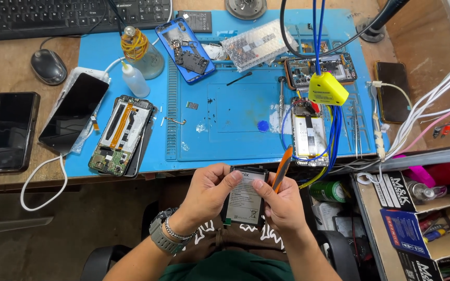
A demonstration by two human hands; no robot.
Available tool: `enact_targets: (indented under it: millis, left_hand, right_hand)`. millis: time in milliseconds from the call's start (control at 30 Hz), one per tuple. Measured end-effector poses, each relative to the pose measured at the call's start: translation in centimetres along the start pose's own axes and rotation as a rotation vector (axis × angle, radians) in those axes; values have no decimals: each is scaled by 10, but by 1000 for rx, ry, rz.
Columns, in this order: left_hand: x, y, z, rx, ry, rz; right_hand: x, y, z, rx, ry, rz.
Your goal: The person prepares a new battery by applying adhesive and then uses a screen separator tool to begin disassembling a mobile phone.
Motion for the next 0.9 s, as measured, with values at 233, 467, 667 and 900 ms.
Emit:
enact_targets:
  millis: [233,467,667,900]
  left_hand:
    - [-12,-8,0,133,24,-77]
    - [-7,-11,-3,138,-177,-34]
    - [-2,-5,-10,-43,-89,-108]
    - [14,-10,-5,7,-87,-189]
  right_hand:
    - [-2,4,-6,-55,16,-6]
    - [-9,13,-5,24,91,21]
    - [-24,13,-7,39,74,200]
    - [-43,16,-23,-75,190,243]
Point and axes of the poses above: each hand's wrist, its own y-axis towards the middle knuckle, its own z-axis out of the palm, x = y × z, the point moved 4 cm from there along y, towards the middle knuckle, and after that the axes turned 4 degrees about y, right-handed, at the moved point
